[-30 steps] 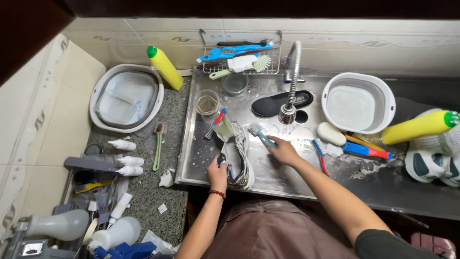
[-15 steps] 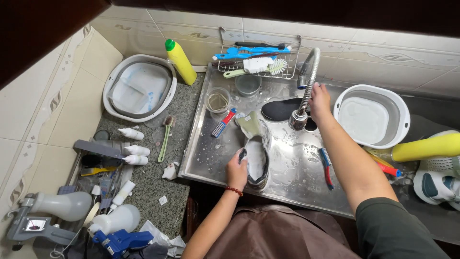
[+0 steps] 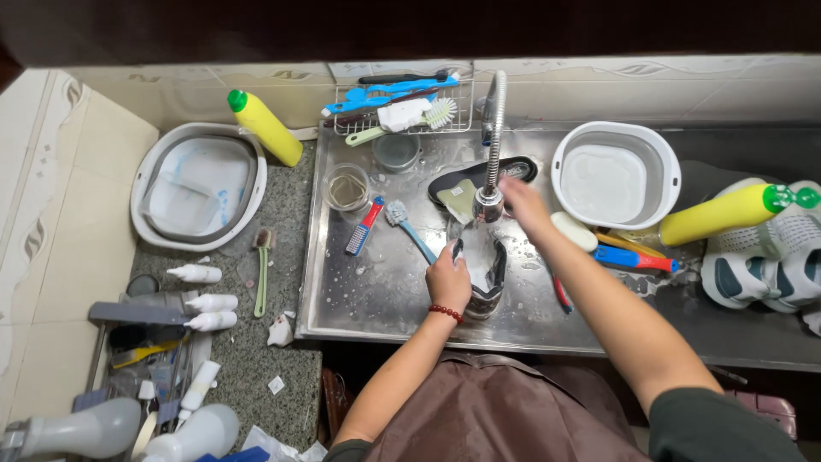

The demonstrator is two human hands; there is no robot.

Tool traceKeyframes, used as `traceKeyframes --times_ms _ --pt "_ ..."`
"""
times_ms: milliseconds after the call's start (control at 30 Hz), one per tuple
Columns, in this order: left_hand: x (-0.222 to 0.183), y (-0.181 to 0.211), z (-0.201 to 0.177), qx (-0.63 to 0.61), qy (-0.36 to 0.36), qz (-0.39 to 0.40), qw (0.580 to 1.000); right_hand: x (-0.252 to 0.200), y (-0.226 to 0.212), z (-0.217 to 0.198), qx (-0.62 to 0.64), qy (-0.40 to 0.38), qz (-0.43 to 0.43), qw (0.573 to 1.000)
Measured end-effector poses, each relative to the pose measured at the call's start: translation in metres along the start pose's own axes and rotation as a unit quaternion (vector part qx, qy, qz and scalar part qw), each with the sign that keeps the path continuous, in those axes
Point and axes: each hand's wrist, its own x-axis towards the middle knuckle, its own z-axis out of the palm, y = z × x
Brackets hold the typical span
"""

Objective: Washing and scrubbing a sneaker in a sink with soap and brushes.

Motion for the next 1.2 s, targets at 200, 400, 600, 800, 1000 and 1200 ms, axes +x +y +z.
traceKeyframes --times_ms 200,400,600,800,1000,1200 --pt "0.012 -0.023 0.02 -0.04 0.047 0.16 0.985 -0.088 0.085 0.035 -0.011 0.028 0.117 0.993" --pt "0.02 -0.024 0.025 -0.072 -0.04 0.228 0.97 -0.09 0.076 0.04 -0.008 0.154 0.058 0.986" --pt "0.044 -0.034 0.044 -0.017 -0.01 0.265 0.964 -0.091 0.088 0.024 0.292 0.079 0.119 0.946" --pt "0.058 -0.03 0.054 -0.031 -0.11 0.171 0.979 -0.081 0.125 0.006 0.328 0.038 0.123 0.936" --pt "0.094 -0.07 0.093 -0.251 -0.193 0.004 0.949 -0.081 0.146 -0.015 0.286 0.002 0.154 0.946" --pt "0.083 -0.085 0.096 -0.52 -0.272 -0.176 0.79 -0.082 0.156 -0.026 0.197 -0.023 0.175 0.964"
